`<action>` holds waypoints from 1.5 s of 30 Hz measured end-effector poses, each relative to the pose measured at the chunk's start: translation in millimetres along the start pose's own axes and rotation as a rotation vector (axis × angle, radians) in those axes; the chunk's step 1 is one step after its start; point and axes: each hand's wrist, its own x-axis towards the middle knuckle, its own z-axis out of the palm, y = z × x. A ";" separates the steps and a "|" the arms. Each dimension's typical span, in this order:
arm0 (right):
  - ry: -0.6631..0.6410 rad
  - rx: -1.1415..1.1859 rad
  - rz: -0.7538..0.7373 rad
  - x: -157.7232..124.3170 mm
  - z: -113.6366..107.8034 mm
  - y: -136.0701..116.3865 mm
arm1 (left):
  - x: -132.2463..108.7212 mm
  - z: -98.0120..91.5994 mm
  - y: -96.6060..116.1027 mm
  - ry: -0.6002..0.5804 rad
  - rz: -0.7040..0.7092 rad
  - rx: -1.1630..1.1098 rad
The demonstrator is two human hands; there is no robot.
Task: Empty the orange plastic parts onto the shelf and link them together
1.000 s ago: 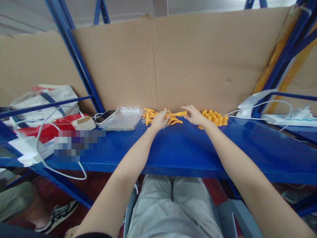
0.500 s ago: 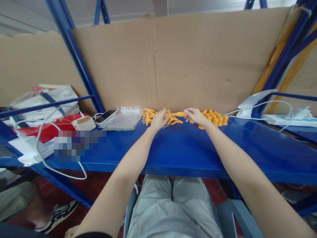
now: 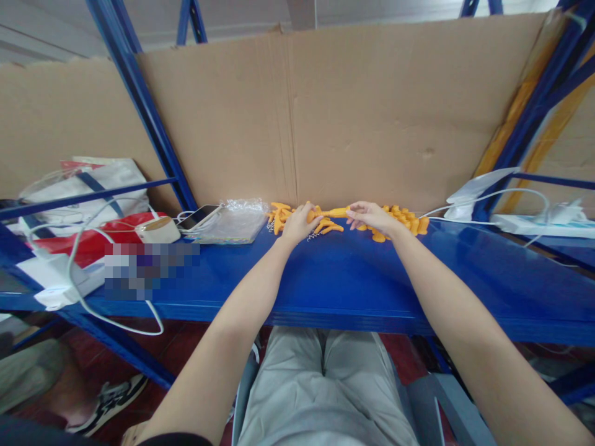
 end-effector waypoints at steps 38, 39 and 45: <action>-0.022 0.117 0.069 3.5 -2.8 6.3 | 0.3 -6.8 6.2 -0.004 0.010 0.046; -0.029 0.109 0.066 3.4 -3.0 6.4 | 0.2 -6.9 6.5 -0.010 0.012 0.053; -0.037 0.080 0.053 3.9 -1.6 5.7 | 0.7 -7.7 8.1 -0.006 0.011 0.036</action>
